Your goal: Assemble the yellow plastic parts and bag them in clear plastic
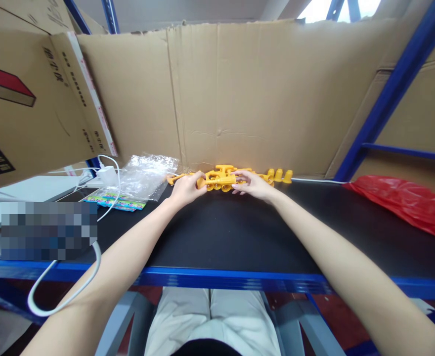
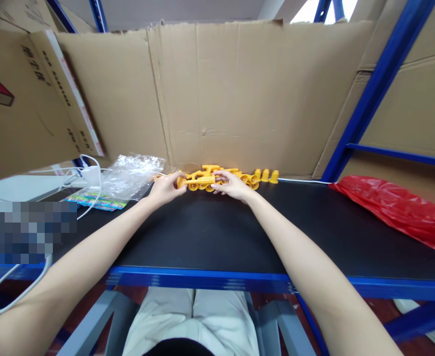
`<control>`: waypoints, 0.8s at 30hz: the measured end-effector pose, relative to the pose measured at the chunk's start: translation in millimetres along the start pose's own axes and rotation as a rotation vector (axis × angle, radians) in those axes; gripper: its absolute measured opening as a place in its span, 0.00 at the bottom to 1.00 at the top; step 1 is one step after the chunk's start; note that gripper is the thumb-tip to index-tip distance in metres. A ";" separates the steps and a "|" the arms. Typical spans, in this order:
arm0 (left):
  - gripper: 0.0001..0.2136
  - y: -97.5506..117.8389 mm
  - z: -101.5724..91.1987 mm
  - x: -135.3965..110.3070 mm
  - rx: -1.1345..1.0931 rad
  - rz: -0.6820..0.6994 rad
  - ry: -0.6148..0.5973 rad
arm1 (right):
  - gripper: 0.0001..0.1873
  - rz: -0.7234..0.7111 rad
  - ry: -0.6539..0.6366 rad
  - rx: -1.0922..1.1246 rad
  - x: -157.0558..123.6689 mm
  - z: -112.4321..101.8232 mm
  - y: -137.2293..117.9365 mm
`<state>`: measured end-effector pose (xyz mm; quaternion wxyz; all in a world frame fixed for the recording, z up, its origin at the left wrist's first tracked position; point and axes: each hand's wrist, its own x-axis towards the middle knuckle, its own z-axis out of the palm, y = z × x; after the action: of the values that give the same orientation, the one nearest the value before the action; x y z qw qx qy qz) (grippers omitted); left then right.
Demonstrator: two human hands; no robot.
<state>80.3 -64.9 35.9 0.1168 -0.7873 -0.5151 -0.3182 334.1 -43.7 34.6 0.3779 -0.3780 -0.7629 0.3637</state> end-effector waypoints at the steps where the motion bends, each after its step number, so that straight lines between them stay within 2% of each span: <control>1: 0.14 0.1 -0.2 -0.2 0.001 0.002 -0.001 | 0.23 0.004 0.001 0.010 0.1 0.6 0.0; 14: 0.14 2.3 -2.0 -1.8 0.023 0.017 -0.011 | 0.22 0.137 0.062 0.020 -3.3 6.0 -8.5; 24: 0.14 3.1 -2.3 -1.4 0.037 0.011 -0.016 | 0.20 0.171 0.054 0.014 -6.9 5.9 -16.1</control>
<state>81.7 -68.5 37.3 0.1290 -0.7904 -0.5172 -0.3017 327.1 -58.5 43.4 0.3687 -0.4488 -0.7149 0.3894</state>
